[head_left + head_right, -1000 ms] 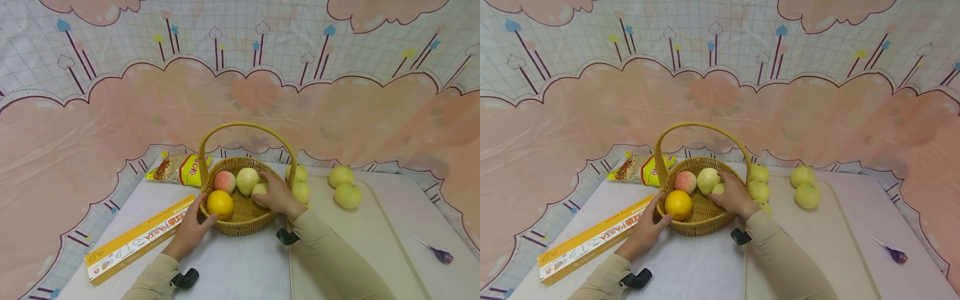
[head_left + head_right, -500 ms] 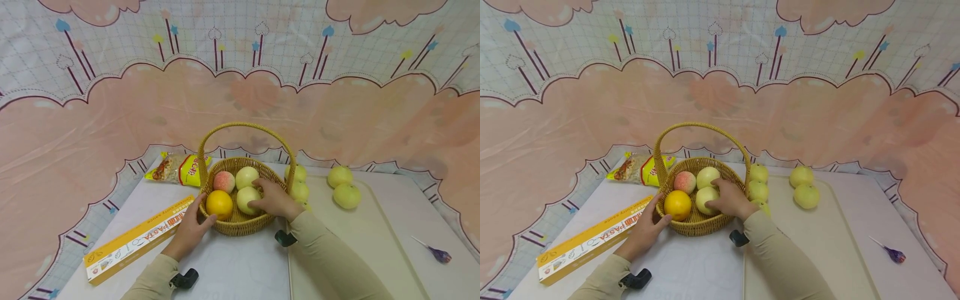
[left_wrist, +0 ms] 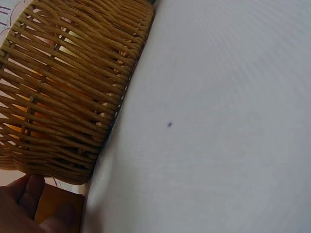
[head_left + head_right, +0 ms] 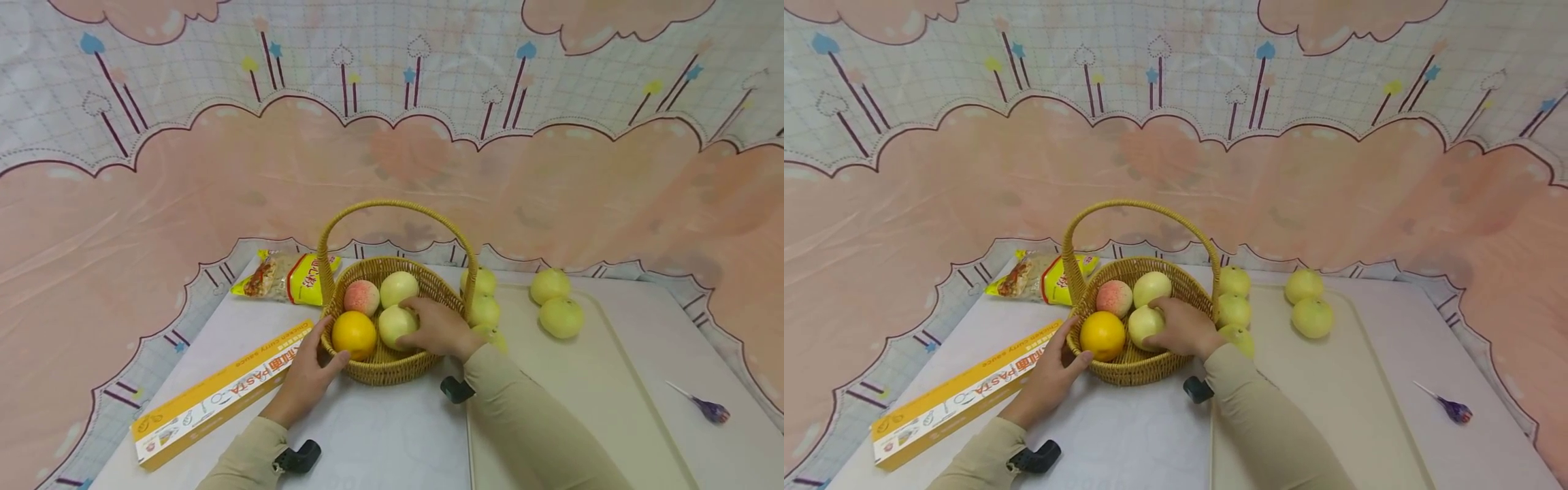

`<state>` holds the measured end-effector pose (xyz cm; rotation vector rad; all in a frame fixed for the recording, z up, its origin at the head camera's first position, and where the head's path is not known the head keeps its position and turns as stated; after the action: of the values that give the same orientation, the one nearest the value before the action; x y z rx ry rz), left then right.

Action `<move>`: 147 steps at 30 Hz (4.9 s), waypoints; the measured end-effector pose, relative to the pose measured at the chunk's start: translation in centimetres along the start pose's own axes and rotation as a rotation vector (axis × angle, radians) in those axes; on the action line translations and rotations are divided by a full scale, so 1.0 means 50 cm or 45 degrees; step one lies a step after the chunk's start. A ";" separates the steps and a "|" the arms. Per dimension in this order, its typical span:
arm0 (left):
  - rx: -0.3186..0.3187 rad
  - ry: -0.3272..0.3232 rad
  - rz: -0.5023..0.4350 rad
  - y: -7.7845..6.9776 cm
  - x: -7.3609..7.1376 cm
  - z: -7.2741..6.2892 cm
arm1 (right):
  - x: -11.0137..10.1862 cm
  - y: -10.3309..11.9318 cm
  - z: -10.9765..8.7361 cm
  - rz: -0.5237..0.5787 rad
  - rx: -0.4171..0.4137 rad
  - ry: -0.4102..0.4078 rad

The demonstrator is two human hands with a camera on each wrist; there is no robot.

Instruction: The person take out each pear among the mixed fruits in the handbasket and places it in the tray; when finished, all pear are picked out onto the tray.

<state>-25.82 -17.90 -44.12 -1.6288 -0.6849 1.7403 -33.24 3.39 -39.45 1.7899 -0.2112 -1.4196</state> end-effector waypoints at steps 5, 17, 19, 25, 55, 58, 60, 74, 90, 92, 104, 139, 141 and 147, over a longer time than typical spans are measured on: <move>0.002 -0.006 -0.002 0.001 -0.001 -0.002 | 0.006 0.006 0.002 -0.015 0.018 0.082; 0.005 -0.009 -0.007 -0.002 -0.001 0.000 | 0.013 0.006 0.004 -0.011 -0.032 0.160; 0.007 -0.011 -0.009 -0.002 0.000 0.000 | 0.013 0.006 0.003 -0.004 -0.044 0.161; 0.013 -0.020 -0.006 -0.002 0.000 0.000 | 0.008 0.008 0.003 -0.004 -0.029 0.121; 0.006 -0.012 0.025 -0.001 -0.002 0.000 | -0.001 0.007 -0.001 0.080 -0.051 0.024; 0.007 -0.012 0.019 -0.001 -0.001 0.000 | -0.004 0.011 -0.003 0.088 -0.089 0.017; 0.009 -0.013 0.012 -0.001 -0.001 0.001 | -0.005 0.013 -0.004 0.079 -0.111 0.009; 0.023 -0.027 0.001 0.001 -0.001 0.002 | -0.027 0.015 -0.021 0.286 -0.274 -0.186; 0.022 -0.022 0.009 0.000 -0.002 0.002 | -0.073 0.055 -0.063 0.398 -0.356 -0.205; 0.022 -0.020 0.007 0.000 -0.002 0.001 | -0.080 0.055 -0.072 0.447 -0.334 -0.204; 0.011 -0.001 -0.004 0.004 0.000 0.001 | -0.144 0.048 -0.136 0.402 -0.438 -0.264; -0.002 0.005 0.000 0.004 0.000 0.001 | -0.292 -0.135 -0.332 0.158 -0.138 -0.523; -0.006 0.008 0.006 0.004 0.000 0.000 | -0.292 -0.153 -0.338 0.118 -0.080 -0.510; -0.005 0.003 0.021 0.003 -0.001 0.000 | -0.289 -0.195 -0.353 0.103 0.028 -0.473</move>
<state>-25.81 -18.03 -44.22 -1.6435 -0.6761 1.7496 -26.28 26.80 -35.04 1.5036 -0.4879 -1.6869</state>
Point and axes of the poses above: each hand's wrist, its own z-axis towards the middle knuckle, its own x-axis out of the palm, y = z × x, the point moved 8 cm from there along z, towards the middle knuckle, and after that the axes turned 10 degrees about z, right-handed, at the moved point
